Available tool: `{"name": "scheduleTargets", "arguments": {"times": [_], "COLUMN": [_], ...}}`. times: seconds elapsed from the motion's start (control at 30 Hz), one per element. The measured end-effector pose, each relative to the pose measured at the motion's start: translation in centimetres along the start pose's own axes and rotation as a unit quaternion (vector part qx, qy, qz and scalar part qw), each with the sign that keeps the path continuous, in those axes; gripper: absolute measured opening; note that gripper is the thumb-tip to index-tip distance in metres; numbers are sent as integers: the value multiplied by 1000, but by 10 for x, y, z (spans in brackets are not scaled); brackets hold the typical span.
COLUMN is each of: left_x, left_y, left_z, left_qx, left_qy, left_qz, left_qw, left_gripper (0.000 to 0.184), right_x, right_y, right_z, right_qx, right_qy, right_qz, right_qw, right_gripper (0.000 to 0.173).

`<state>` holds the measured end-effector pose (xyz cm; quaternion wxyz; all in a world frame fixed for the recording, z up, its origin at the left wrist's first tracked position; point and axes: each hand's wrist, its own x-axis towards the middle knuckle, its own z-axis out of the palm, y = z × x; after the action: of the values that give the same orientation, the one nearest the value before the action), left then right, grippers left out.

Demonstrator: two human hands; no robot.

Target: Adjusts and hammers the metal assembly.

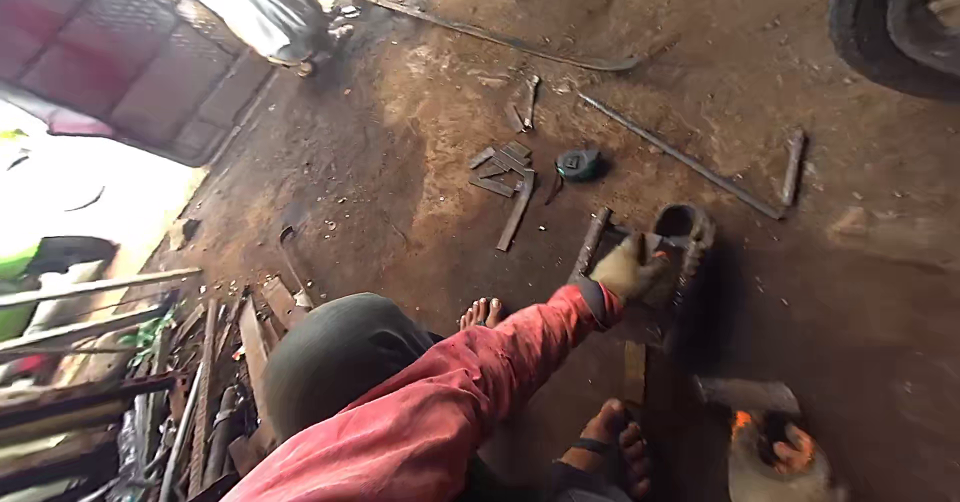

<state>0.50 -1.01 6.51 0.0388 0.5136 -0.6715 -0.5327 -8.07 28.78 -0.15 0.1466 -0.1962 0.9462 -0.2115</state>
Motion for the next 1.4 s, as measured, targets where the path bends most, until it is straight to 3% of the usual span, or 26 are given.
{"name": "scheduleTargets", "arguments": {"times": [0.13,0.33,0.63,0.73,0.97,1.4], "left_x": [24,26,26,27,37,36], "left_y": [-28,-36,-34,-34,-53,-60], "left_z": [10,22,27,30,47,48], "left_qx": [197,233,340,328,200,176], "left_qy": [-28,-29,-98,-104,-58,-29], "left_qz": [29,81,62,113,216,229], "left_qw": [980,969,933,932,954,957], "left_gripper": [73,49,54,57,42,46], "right_x": [1,7,5,4,3,3], "right_y": [5,16,15,18,16,15], "right_z": [-3,9,13,16,17,19], "right_qx": [51,8,-30,-34,-49,-62], "right_qy": [-32,11,35,46,58,66], "right_qz": [24,13,11,-5,0,-2], "right_qw": [998,1000,999,998,997,996], "right_gripper": [59,59,59,58,59,58]}}
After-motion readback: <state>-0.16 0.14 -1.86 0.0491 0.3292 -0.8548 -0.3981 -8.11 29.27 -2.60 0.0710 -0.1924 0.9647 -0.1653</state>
